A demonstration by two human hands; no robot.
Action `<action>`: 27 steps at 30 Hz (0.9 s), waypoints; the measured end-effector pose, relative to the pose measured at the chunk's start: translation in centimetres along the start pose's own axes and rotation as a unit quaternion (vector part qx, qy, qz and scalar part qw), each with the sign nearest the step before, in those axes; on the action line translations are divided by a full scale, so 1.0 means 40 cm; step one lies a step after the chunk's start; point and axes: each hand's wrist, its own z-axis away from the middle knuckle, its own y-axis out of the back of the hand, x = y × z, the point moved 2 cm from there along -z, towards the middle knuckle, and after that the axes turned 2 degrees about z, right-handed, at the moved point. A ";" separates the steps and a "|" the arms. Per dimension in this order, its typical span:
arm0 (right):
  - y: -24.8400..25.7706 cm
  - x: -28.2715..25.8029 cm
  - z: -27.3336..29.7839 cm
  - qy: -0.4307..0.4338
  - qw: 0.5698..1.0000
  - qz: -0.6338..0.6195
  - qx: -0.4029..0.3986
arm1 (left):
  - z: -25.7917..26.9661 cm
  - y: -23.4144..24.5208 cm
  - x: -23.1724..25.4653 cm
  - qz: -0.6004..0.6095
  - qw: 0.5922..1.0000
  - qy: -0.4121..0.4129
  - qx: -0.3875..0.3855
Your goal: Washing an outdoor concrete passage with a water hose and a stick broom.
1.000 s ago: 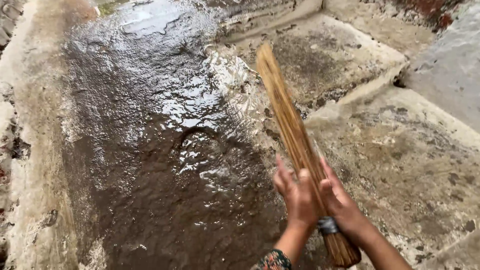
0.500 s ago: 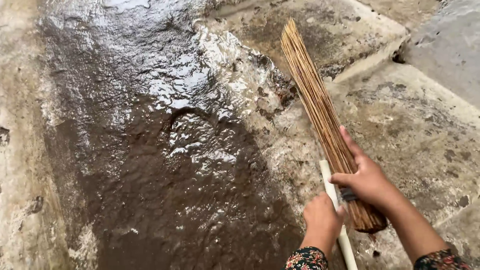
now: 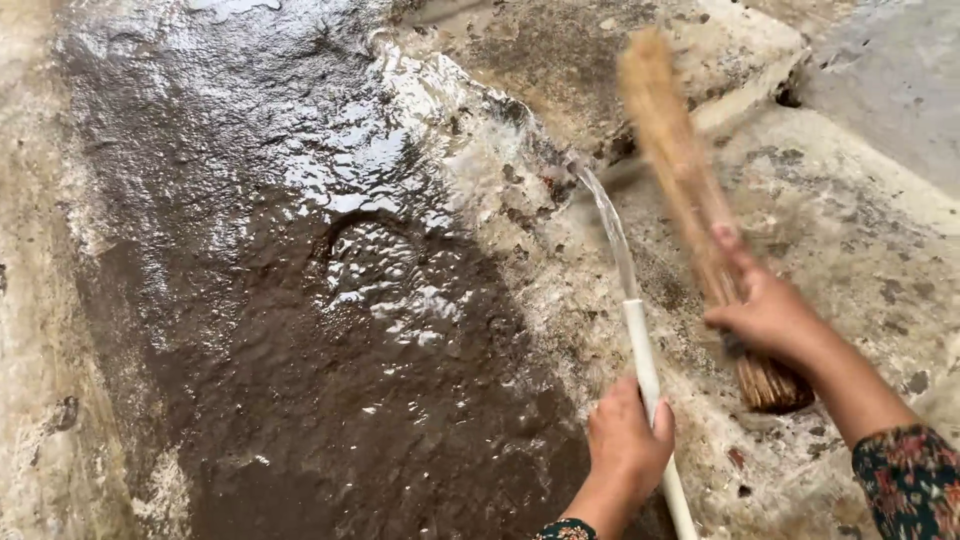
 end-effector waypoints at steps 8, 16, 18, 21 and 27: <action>0.072 0.016 0.017 0.049 0.973 0.227 -0.007 | -0.003 -0.016 -0.017 -0.001 1.000 -0.016 -0.012; 0.131 -0.004 -0.182 0.077 0.972 0.178 0.132 | -0.001 -0.006 -0.027 0.012 1.000 -0.020 -0.013; 0.111 -0.056 -0.137 -0.019 0.982 0.184 0.026 | -0.001 -0.016 -0.033 -0.013 1.000 -0.025 -0.010; 0.072 -0.090 -0.113 0.041 0.963 0.267 -0.024 | -0.007 -0.075 -0.071 -0.020 0.998 0.001 -0.055; 0.006 -0.073 -0.100 0.121 0.954 0.272 -0.032 | -0.017 0.055 0.093 0.019 0.987 0.000 -0.162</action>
